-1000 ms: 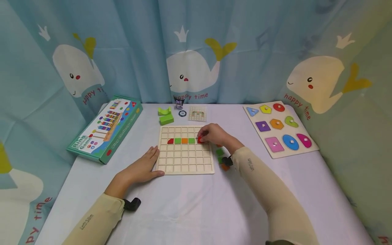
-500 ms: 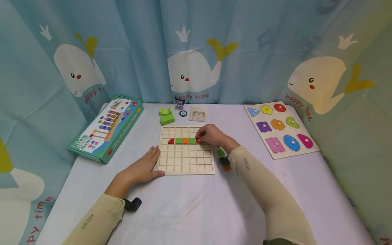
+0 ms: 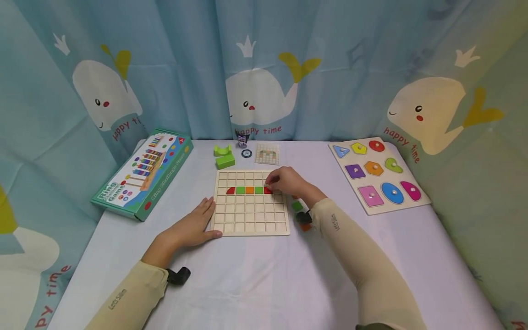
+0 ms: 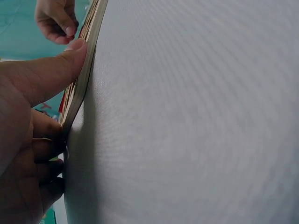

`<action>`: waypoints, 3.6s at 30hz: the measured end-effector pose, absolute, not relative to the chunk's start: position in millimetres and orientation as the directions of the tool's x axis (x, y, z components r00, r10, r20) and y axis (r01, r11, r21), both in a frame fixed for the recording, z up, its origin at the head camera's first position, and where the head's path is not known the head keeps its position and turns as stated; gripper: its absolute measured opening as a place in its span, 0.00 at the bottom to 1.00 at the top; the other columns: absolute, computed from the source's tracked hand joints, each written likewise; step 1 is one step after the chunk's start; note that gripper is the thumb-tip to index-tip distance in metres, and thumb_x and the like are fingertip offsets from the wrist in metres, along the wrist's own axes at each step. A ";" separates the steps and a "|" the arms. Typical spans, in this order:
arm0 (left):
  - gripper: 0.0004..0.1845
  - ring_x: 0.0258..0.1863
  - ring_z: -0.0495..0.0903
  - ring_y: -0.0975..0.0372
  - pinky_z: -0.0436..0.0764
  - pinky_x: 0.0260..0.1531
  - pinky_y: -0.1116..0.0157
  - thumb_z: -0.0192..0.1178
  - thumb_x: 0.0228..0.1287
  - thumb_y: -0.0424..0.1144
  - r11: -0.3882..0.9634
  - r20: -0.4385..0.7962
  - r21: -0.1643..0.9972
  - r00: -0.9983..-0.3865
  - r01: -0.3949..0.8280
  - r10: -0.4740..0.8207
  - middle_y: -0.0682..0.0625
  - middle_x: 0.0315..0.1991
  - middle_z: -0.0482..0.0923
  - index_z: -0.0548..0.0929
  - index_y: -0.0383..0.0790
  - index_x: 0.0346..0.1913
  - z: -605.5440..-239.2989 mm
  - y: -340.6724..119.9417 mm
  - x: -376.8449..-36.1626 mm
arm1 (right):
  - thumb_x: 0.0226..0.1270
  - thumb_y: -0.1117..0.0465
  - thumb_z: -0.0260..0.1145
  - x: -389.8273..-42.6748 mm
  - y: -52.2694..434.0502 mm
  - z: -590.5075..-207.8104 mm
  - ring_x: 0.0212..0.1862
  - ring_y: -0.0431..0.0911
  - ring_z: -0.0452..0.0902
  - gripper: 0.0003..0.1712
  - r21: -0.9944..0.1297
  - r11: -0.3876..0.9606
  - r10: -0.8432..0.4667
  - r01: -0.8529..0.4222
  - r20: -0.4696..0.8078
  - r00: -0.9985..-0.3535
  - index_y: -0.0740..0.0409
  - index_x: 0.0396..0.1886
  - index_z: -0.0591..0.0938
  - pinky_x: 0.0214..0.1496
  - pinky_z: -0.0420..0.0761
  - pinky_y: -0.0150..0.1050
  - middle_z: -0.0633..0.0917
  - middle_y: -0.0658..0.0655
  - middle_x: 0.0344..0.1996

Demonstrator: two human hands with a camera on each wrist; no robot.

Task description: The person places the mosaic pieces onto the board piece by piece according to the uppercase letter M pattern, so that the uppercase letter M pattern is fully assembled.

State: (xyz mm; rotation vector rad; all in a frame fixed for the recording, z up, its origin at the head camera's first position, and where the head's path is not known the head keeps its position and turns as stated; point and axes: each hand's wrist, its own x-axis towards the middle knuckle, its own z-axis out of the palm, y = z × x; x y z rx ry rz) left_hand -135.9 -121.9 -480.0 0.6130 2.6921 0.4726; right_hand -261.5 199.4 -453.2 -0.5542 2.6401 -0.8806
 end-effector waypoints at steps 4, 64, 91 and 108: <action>0.53 0.80 0.38 0.48 0.51 0.75 0.53 0.62 0.68 0.61 0.853 -0.253 0.391 -0.850 0.347 0.462 0.39 0.81 0.40 0.49 0.28 0.79 -480.8 -121.6 -136.2 | 0.68 0.63 0.71 -261.9 207.7 -451.7 0.44 0.47 0.80 0.05 -0.618 0.742 -0.433 -0.260 -0.145 -0.890 0.57 0.41 0.89 0.52 0.79 0.46 0.88 0.52 0.40; 0.53 0.79 0.39 0.47 0.51 0.75 0.52 0.61 0.69 0.60 0.836 -0.239 0.414 -0.843 0.360 0.482 0.37 0.80 0.40 0.48 0.27 0.78 -478.4 -123.7 -133.4 | 0.68 0.63 0.70 -254.7 257.6 -454.8 0.48 0.51 0.81 0.10 -0.651 0.746 -0.303 -0.137 -0.149 -0.941 0.61 0.46 0.90 0.48 0.81 0.43 0.88 0.59 0.45; 0.53 0.79 0.40 0.48 0.52 0.75 0.53 0.62 0.68 0.60 0.846 -0.238 0.405 -0.854 0.346 0.463 0.38 0.80 0.42 0.49 0.28 0.78 -479.9 -123.8 -132.6 | 0.68 0.63 0.71 -255.4 179.4 -455.9 0.44 0.47 0.85 0.08 -0.743 0.638 -0.461 -0.203 -0.157 -0.874 0.58 0.44 0.90 0.49 0.84 0.43 0.89 0.56 0.45; 0.53 0.80 0.39 0.49 0.51 0.75 0.54 0.59 0.69 0.63 0.853 -0.252 0.380 -0.848 0.356 0.466 0.39 0.81 0.41 0.48 0.29 0.79 -483.4 -122.5 -137.5 | 0.66 0.60 0.73 -250.8 129.7 -454.5 0.49 0.44 0.82 0.07 -0.708 0.636 -0.552 -0.306 -0.141 -0.822 0.52 0.42 0.91 0.53 0.80 0.42 0.89 0.49 0.44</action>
